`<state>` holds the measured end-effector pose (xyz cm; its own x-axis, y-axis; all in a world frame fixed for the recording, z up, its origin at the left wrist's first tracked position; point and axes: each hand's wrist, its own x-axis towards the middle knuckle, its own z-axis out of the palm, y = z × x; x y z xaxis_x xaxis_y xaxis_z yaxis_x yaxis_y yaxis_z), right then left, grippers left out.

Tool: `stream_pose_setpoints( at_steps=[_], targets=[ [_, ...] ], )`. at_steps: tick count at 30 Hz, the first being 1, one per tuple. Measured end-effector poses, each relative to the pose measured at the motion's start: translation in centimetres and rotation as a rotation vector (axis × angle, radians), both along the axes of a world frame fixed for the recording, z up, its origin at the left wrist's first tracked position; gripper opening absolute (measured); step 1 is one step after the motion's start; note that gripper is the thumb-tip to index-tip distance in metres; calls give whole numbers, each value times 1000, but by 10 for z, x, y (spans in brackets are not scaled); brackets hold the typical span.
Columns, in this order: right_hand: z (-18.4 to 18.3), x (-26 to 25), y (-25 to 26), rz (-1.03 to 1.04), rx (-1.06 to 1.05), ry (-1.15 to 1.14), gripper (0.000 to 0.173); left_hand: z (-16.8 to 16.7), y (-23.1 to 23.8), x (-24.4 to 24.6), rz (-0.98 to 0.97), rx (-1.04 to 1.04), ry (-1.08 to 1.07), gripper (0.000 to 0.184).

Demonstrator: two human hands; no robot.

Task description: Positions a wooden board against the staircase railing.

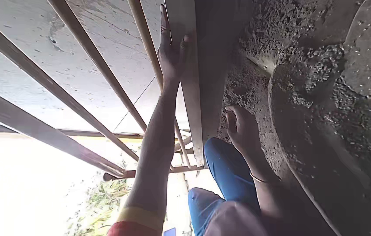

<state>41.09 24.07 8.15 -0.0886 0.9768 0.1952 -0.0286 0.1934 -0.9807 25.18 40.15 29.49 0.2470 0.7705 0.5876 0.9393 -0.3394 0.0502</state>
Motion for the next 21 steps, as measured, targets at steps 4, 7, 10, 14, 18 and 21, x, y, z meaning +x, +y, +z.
stream_pose_setpoints(
  at_steps=[4,7,10,14,18,21],
  targets=[
    [15,7,-6,-15,-1,99,24,1,-2,-1,138,-34,5,58],
    [7,4,-5,21,37,55,28,-4,-7,-6,157,-31,-10,38],
    [4,3,-4,72,27,28,32,-11,-15,-13,153,-21,33,21],
    [4,4,-4,106,3,14,34,-17,-25,-17,228,-73,73,17],
    [2,3,-4,110,8,8,36,-25,-30,-25,190,-53,53,20],
    [1,4,-3,109,18,-3,36,-26,-33,-25,154,-66,-4,16]
  ],
)
